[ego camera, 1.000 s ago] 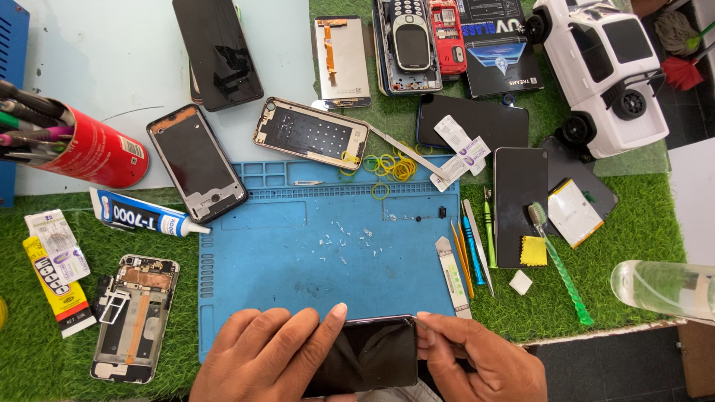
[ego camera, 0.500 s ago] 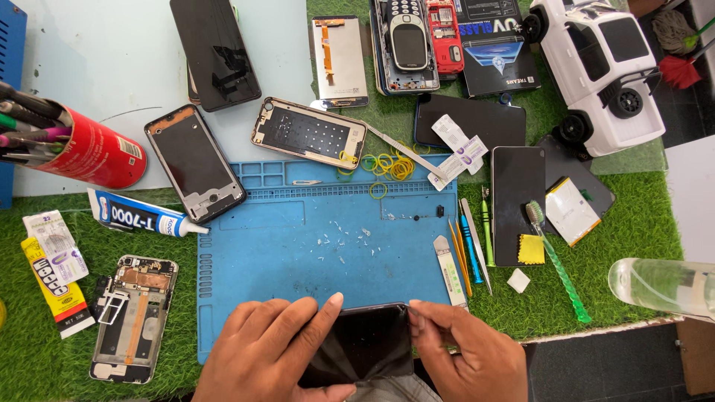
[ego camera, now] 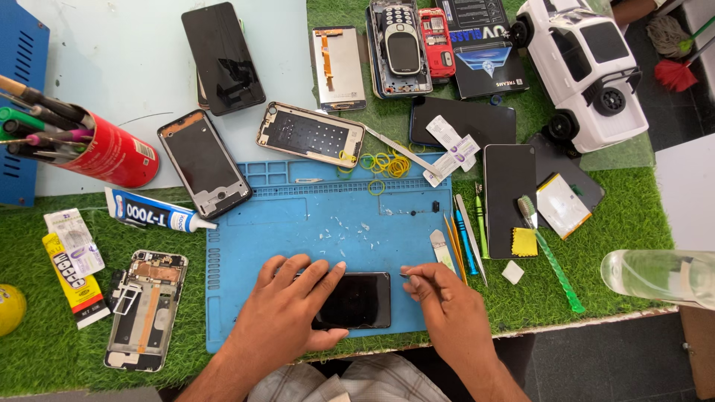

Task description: The person works on a smartphone with a cracked screen at a repair bench. They tap and swipe on the phone's screen, then use a small blade and a thin metal file-like tool to scrape and pry broken glass fragments from the phone's edge and screen, picking debris off the device by hand.

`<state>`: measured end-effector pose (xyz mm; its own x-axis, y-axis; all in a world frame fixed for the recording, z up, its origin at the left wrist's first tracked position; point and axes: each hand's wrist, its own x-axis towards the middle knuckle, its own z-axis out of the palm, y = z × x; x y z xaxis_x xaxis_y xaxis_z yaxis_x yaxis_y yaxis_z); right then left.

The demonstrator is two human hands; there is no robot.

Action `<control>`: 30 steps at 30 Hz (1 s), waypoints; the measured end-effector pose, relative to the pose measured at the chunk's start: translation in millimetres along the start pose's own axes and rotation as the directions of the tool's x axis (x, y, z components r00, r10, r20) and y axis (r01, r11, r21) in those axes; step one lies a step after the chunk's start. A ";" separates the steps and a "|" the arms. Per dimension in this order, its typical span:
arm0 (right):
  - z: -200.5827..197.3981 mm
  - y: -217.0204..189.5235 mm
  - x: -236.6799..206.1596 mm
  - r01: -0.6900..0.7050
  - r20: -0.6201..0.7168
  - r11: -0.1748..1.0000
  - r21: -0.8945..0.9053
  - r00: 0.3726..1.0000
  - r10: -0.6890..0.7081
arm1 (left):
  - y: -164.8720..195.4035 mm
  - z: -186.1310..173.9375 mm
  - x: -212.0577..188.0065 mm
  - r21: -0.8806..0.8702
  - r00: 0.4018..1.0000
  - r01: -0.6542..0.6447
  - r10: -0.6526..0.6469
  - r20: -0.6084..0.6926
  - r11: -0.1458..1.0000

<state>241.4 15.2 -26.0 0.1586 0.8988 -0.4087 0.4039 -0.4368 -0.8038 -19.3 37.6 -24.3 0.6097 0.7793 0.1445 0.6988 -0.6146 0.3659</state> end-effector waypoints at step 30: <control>9.8 6.1 16.3 0.274 -0.037 0.947 -0.167 0.958 -0.283 | 16.4 26.3 -13.7 0.012 0.982 0.090 -0.087 -0.170 0.996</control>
<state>237.6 26.8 -41.7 0.0711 0.9865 -0.1478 0.5762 -0.1616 -0.8011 -6.3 13.6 -44.4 0.4740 0.8392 0.2667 0.7555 -0.5432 0.3664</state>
